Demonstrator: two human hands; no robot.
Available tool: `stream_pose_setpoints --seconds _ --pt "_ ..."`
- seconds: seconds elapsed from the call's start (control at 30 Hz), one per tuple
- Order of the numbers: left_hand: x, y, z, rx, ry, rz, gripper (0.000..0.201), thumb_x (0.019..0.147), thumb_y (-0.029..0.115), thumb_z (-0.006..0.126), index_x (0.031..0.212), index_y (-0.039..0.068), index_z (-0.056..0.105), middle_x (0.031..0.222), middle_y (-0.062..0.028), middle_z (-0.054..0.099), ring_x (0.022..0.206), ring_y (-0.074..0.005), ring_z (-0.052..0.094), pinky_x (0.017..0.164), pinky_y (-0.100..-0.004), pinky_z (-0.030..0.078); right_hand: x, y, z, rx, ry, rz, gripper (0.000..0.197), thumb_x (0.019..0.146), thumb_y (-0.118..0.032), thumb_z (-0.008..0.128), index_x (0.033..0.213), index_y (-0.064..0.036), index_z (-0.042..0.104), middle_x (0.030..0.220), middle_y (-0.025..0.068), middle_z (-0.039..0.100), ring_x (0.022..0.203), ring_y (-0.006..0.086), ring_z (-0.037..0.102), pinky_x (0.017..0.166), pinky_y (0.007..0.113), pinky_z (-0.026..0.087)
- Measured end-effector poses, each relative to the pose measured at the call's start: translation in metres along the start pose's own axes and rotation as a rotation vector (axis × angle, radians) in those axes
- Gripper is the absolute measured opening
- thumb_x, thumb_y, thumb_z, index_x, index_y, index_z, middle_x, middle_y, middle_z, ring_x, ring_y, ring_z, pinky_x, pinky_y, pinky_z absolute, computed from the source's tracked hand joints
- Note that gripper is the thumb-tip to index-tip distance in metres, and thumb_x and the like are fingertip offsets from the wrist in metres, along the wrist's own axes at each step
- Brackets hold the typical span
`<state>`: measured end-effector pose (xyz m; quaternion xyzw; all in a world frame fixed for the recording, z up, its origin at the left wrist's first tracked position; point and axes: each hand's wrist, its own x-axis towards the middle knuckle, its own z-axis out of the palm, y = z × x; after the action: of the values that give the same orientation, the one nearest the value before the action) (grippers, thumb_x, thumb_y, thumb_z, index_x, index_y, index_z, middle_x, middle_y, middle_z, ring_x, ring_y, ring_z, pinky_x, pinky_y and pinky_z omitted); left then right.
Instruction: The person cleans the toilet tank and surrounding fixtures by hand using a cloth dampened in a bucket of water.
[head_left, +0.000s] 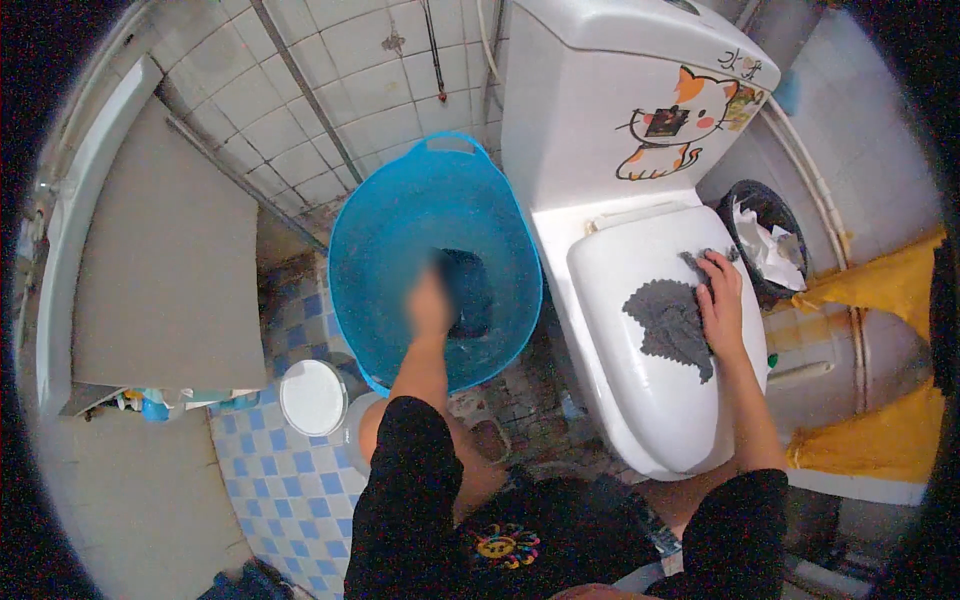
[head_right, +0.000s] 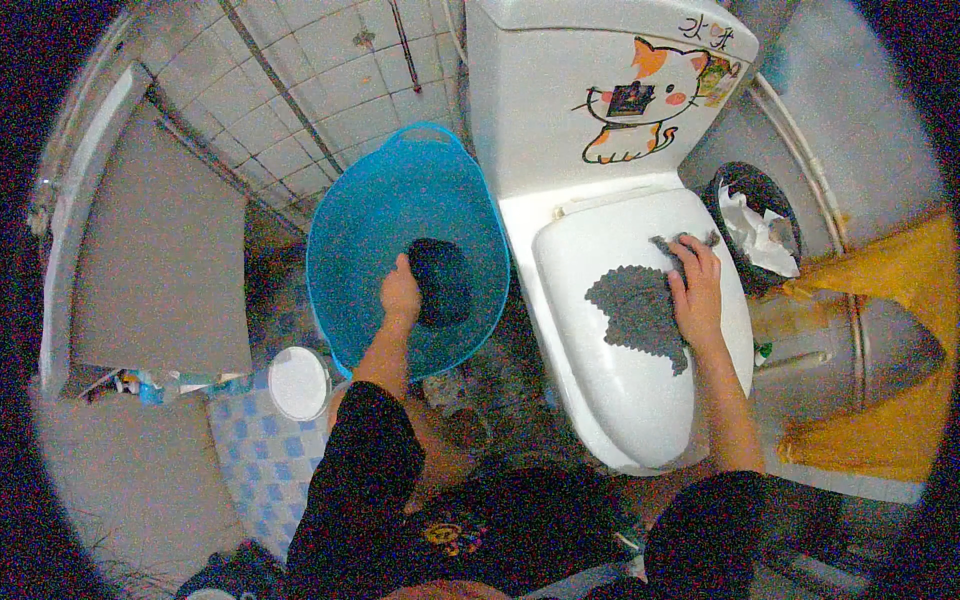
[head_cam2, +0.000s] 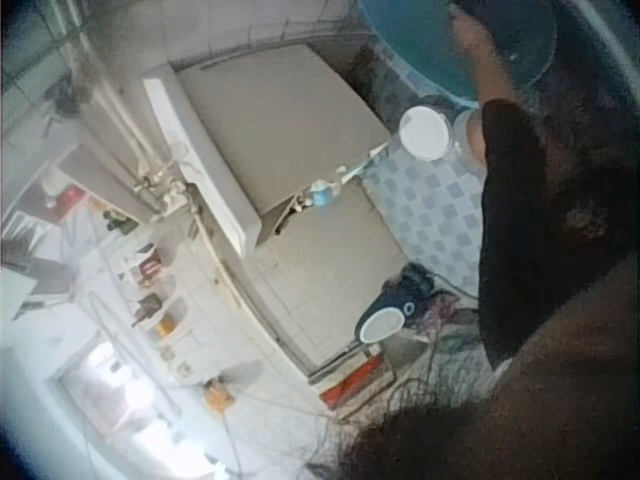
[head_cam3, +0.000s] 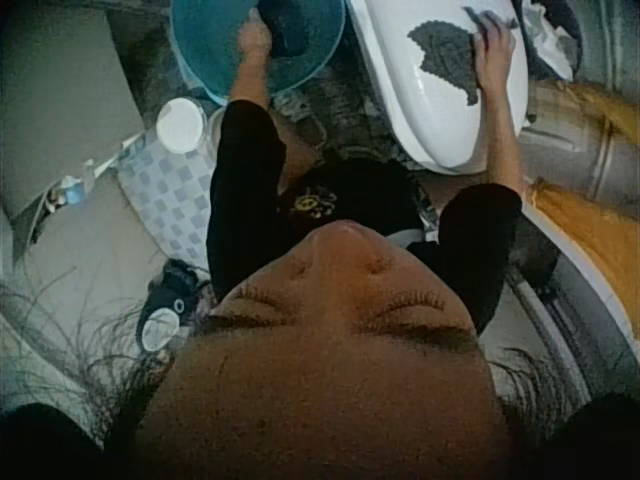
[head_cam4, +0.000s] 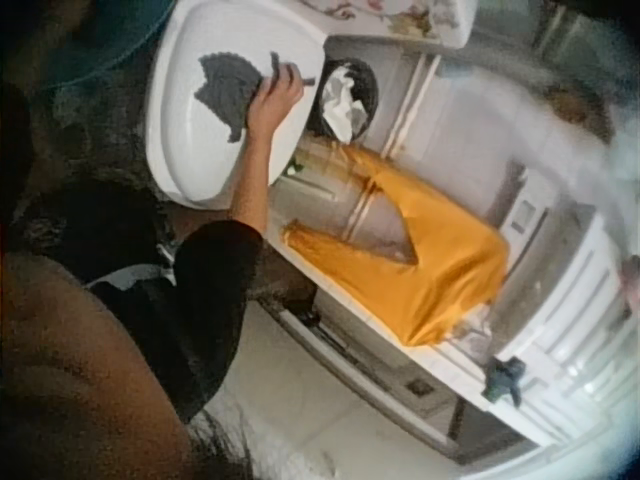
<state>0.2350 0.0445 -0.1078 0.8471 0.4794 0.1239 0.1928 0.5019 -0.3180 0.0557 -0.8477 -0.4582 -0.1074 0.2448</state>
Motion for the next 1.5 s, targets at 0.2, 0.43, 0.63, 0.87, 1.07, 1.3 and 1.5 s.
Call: stream_pose_setpoints --seconds 0.2,0.43,0.63,0.87,1.07,1.3,1.5 --pt "0.002 0.000 0.017 -0.047 -0.078 0.066 0.049 0.089 0.012 0.050 0.137 0.008 0.040 0.093 -0.0270 0.066 0.086 -0.0440 0.065 0.072 -0.0525 0.053 0.000 0.003 -0.001 0.003 0.008 -0.013 0.038 0.088 -0.011 0.055 0.126 -0.0086 0.055 0.137 0.0124 0.047 0.128 0.0342 0.039 0.110 0.043 0.029" --pt "0.007 0.000 0.010 -0.210 -0.059 0.059 0.057 0.081 0.011 0.056 0.134 0.006 0.034 0.094 -0.0302 0.065 0.084 -0.0446 0.065 0.073 -0.0528 0.052 -0.002 0.008 0.002 0.040 0.005 0.023 0.038 0.087 -0.015 0.059 0.124 -0.0076 0.056 0.138 0.0117 0.047 0.129 0.0344 0.039 0.110 0.043 0.030" --pt "0.008 0.004 -0.036 -0.540 -0.168 -0.025 0.049 0.083 0.007 0.056 0.130 -0.006 0.047 0.129 -0.0269 0.052 0.118 -0.0402 0.052 0.101 -0.0446 0.042 -0.005 0.005 -0.006 0.070 0.025 0.017 0.042 0.083 -0.015 0.063 0.124 -0.0076 0.056 0.136 0.0129 0.047 0.128 0.0349 0.039 0.110 0.044 0.031" --pt "0.030 -0.009 -0.135 -0.310 -0.292 0.113 0.039 0.084 0.011 0.049 0.120 -0.005 0.046 0.080 -0.0180 0.060 0.054 -0.0279 0.058 0.046 -0.0399 0.047 -0.004 -0.002 -0.005 0.165 0.056 -0.032 0.042 0.080 -0.018 0.069 0.119 -0.0058 0.058 0.132 0.0132 0.049 0.124 0.0355 0.042 0.107 0.044 0.034" --pt "0.053 0.068 -0.212 -0.074 -0.428 -0.152 0.021 0.084 0.013 0.050 0.089 -0.005 0.060 0.067 -0.0159 0.061 0.047 -0.0276 0.061 0.040 -0.0417 0.052 -0.007 0.000 -0.015 0.201 0.055 -0.052 0.040 0.081 -0.022 0.069 0.117 -0.0047 0.059 0.130 0.0130 0.050 0.124 0.0347 0.043 0.106 0.044 0.036" --pt "0.059 0.199 -0.222 0.109 -0.564 -0.183 0.026 0.083 0.011 0.040 0.076 -0.008 0.057 0.066 -0.0207 0.061 0.052 -0.0314 0.064 0.047 -0.0429 0.055 -0.012 0.014 -0.019 0.311 0.036 -0.059 0.037 0.081 -0.023 0.070 0.112 -0.0045 0.062 0.127 0.0115 0.052 0.123 0.0327 0.045 0.105 0.043 0.037" --pt "0.073 0.246 -0.215 0.253 -0.626 -0.253 0.030 0.085 0.014 0.039 0.084 -0.012 0.055 0.065 -0.0199 0.060 0.053 -0.0324 0.063 0.048 -0.0431 0.055 -0.011 0.019 -0.013 0.326 0.058 -0.092 0.037 0.078 -0.025 0.073 0.110 -0.0068 0.064 0.125 0.0108 0.054 0.120 0.0332 0.047 0.103 0.044 0.038"
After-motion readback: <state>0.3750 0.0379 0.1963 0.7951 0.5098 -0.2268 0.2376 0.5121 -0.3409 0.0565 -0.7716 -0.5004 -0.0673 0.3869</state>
